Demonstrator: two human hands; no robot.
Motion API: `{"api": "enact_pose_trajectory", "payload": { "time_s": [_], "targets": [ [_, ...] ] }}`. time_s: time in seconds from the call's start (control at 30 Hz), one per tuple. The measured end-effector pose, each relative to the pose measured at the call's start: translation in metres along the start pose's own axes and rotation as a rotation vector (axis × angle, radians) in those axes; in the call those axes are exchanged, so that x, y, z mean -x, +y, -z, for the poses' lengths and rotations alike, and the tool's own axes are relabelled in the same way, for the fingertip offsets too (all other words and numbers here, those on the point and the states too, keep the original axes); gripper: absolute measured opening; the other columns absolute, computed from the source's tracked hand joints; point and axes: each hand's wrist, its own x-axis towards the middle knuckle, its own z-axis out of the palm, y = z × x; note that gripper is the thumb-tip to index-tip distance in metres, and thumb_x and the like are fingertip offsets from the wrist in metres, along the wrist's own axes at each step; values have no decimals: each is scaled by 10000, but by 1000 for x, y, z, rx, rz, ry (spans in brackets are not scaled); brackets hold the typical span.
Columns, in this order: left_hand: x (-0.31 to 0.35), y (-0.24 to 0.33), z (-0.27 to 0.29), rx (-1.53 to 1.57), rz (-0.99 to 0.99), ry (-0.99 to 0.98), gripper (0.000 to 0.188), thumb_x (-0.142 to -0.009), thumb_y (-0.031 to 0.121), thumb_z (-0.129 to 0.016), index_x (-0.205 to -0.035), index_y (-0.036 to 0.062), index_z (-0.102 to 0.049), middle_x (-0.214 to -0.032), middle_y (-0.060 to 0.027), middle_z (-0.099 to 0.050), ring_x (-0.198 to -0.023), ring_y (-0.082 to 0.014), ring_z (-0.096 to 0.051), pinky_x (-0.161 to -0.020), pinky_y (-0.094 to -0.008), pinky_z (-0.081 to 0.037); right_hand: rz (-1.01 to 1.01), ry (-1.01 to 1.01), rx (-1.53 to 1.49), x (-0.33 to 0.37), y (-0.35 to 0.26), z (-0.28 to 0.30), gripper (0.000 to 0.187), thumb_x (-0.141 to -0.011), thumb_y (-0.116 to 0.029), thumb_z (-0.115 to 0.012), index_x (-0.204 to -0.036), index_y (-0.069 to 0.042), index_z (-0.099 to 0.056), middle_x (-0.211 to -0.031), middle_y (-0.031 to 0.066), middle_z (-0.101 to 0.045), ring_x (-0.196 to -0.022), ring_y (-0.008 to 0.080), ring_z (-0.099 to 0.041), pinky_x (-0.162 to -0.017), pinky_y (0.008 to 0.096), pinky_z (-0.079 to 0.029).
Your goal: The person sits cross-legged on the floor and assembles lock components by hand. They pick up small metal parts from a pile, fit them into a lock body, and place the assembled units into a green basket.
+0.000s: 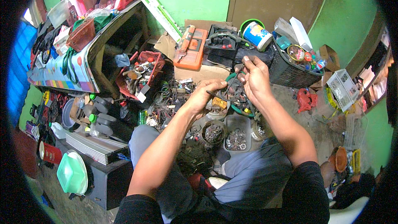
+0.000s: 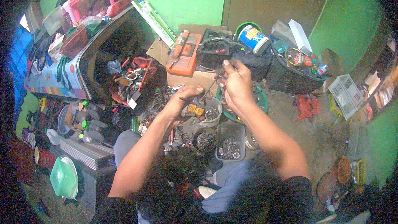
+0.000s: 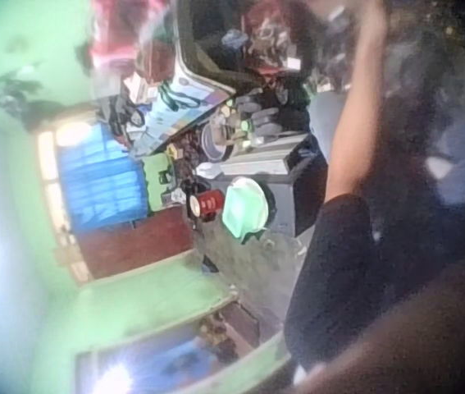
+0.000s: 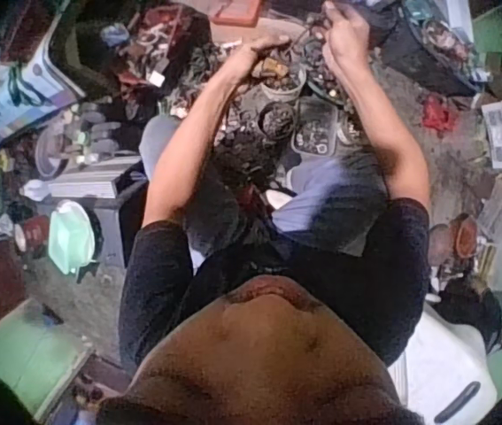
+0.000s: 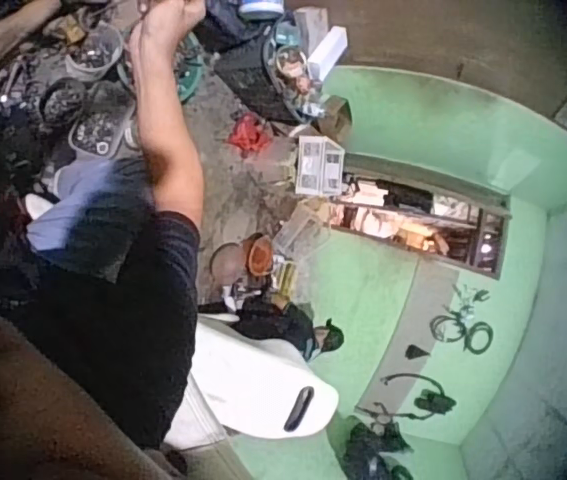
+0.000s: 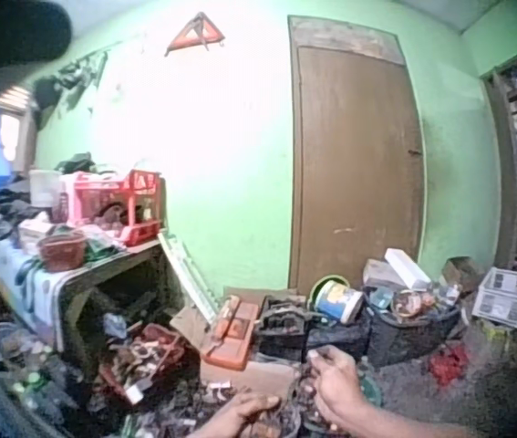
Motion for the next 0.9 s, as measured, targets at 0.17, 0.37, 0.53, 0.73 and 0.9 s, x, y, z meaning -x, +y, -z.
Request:
{"api": "enact_pose_trajectory", "payload": {
  "time_s": [0.17,0.37,0.53,0.73,0.9],
  "targets": [
    [1,3,8,216,54,-136,272,-860,295,-607,-928,32,-630,-795,-79,-648,-623,-185,-647,-469,-338,-544,-45,-32,-68,7,-14,-8,93,-975,-116,-481,-952,-31,-513,-816,82,-595,-651,153,-582,-486,249,-374],
    [-3,-7,-4,313,-9,74,267,-877,281,-595,-981,38,-631,-840,-78,-643,-673,-190,-635,-521,-332,-552,13,139,-50,9,-12,-11,82,-976,-130,-492,-954,-51,-495,-773,67,-579,-630,149,-584,-456,247,-365],
    [-4,-2,-2,149,-21,205,310,-888,313,-580,-1050,57,-647,-916,-80,-619,-737,-173,-601,-581,-332,-538,241,124,83,14,-11,-6,72,-978,-125,-495,-950,-59,-504,-766,62,-570,-605,144,-572,-439,245,-369],
    [-10,-9,-2,46,-137,286,331,-907,290,-543,-1063,18,-650,-851,-90,-603,-700,-178,-603,-545,-303,-521,0,276,74,-1,0,9,109,-981,-143,-481,-967,-35,-493,-837,68,-528,-686,172,-576,-487,279,-369],
    [-23,-19,1,-333,-397,367,277,-913,216,-545,-1013,-5,-679,-822,-82,-602,-612,-180,-598,-512,-292,-513,203,332,317,-12,11,13,121,-980,-158,-493,-970,-37,-497,-750,50,-557,-624,140,-561,-486,259,-383]
  ]
}}
